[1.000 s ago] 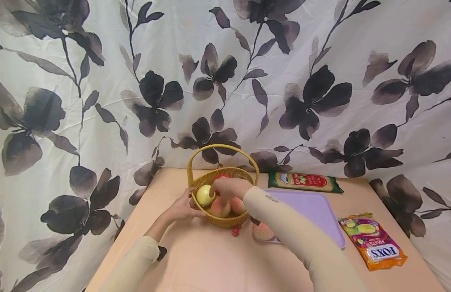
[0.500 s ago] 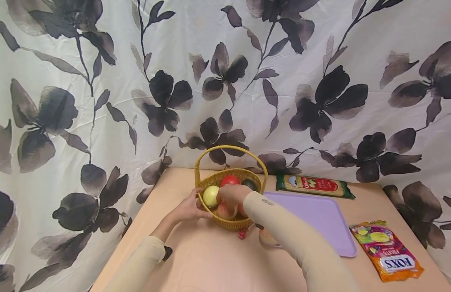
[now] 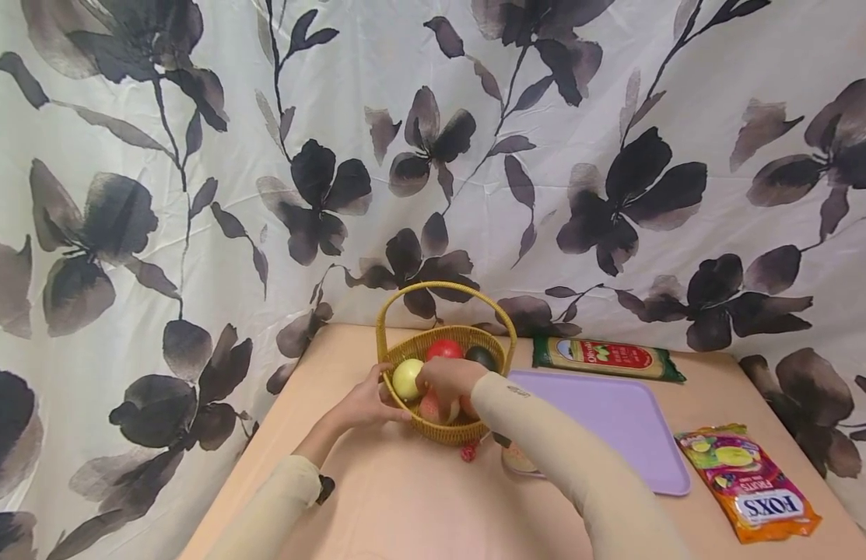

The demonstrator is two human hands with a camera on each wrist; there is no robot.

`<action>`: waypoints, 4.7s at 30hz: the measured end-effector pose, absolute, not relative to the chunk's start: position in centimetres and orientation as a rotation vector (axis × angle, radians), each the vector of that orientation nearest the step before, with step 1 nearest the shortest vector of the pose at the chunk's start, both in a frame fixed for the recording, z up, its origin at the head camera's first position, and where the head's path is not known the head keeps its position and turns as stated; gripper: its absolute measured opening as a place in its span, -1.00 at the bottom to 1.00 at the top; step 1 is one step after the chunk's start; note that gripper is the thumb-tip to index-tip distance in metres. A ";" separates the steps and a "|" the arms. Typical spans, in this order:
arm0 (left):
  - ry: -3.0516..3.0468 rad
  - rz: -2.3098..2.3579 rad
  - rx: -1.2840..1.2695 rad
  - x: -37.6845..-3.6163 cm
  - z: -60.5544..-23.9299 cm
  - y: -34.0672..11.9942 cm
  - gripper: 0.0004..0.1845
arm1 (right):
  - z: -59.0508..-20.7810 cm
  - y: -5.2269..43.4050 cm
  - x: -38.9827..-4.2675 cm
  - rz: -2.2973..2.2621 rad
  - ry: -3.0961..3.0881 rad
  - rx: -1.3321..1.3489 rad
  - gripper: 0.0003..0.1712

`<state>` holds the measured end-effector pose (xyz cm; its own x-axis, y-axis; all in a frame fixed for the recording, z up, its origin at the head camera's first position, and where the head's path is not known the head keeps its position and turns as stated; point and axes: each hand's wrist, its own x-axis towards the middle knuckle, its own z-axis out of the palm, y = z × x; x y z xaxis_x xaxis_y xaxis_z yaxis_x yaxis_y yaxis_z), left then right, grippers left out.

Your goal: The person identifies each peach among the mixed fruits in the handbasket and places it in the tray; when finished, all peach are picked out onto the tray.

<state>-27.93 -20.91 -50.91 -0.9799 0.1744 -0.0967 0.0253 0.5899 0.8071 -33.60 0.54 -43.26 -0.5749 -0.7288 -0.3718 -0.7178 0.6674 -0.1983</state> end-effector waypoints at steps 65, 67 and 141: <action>2.654 1.340 0.152 -28.3 -51.3 -20.6 0.29 | -45.7 31.4 -26.3 -0.493 2.681 -0.697 -0.46; 2.658 1.334 0.152 -28.3 -51.3 -20.6 0.29 | -46.0 31.3 -26.3 -0.501 2.687 -0.697 -0.46; 2.627 1.353 0.171 -28.1 -50.8 -21.0 0.33 | -39.8 3.9 -34.1 -0.062 2.531 -0.738 -0.53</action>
<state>-28.15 -21.01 -50.84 -0.9770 0.1839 -0.1078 0.0190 0.5790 0.8151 -34.09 3.94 -39.76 -0.7288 -0.5148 -0.4516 -0.4921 0.8523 -0.1773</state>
